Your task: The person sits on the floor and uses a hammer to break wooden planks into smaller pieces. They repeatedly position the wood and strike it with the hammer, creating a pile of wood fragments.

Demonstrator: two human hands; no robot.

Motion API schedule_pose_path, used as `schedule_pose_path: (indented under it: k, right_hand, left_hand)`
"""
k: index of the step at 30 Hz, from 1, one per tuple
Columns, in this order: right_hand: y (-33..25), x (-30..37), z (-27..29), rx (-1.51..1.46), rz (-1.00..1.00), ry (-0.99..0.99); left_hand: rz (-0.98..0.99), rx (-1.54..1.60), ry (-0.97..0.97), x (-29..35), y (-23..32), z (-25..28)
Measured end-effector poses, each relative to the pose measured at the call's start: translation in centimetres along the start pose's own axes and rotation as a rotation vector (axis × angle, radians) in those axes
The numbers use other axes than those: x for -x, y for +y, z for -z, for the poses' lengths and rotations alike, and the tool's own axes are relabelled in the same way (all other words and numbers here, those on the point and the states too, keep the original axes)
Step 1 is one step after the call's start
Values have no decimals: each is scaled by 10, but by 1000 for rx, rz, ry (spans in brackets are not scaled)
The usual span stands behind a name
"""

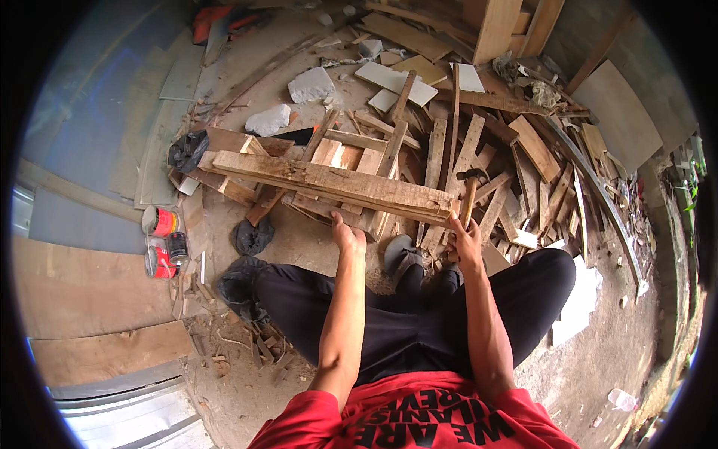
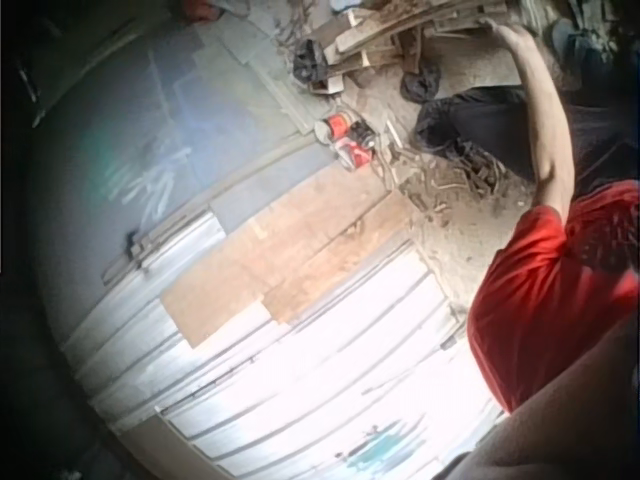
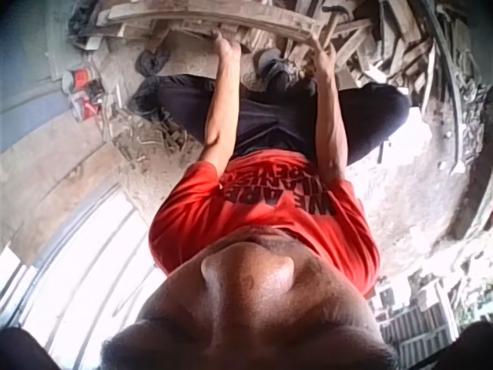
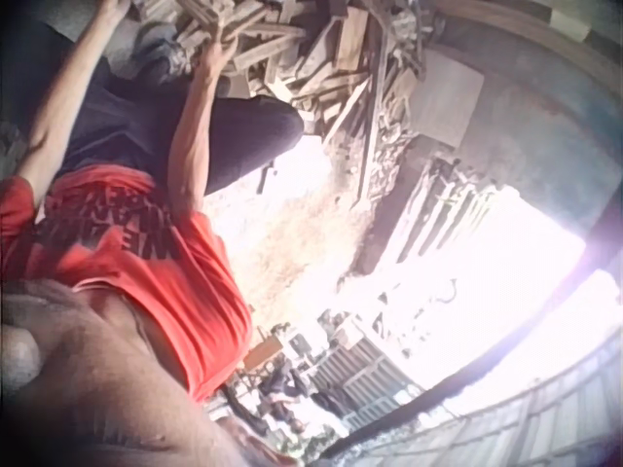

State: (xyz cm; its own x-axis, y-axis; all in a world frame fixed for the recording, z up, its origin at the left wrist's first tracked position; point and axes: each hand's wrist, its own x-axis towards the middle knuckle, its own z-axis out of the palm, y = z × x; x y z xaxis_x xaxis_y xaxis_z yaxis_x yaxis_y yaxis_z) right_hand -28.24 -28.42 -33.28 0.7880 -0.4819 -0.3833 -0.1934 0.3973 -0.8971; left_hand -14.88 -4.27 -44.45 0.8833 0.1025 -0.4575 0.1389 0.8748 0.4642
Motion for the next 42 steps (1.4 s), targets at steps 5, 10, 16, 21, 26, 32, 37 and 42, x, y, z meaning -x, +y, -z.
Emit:
schedule_pose_path:
  k: [5,10,16,21,26,32,37,42]
  right_hand:
    - [2,-7,-2,-28,-31,14]
    - [9,-22,4,-171,-133,10]
    - [17,-20,1,74,-59,123]
    - [3,15,4,557,377,401]
    - [-30,83,16,443,248,210]
    - [-12,118,26,731,282,171]
    - [-23,115,26,709,249,143]
    - [-105,122,12,445,422,63]
  left_hand:
    - [-41,-161,-4,-1,-3,0]
    - [-608,-904,281,22,32,4]
    - [-1014,-1350,-816,95,45,-135]
    - [-933,-2177,-1377,51,3,-176]
    - [-799,-2246,-1440,28,-16,-167]
    - [-951,-2221,-1276,30,-21,-159]
    - [-1046,-2130,-1278,31,-28,-169]
    - [-1389,-1913,-1252,17,-29,-162]
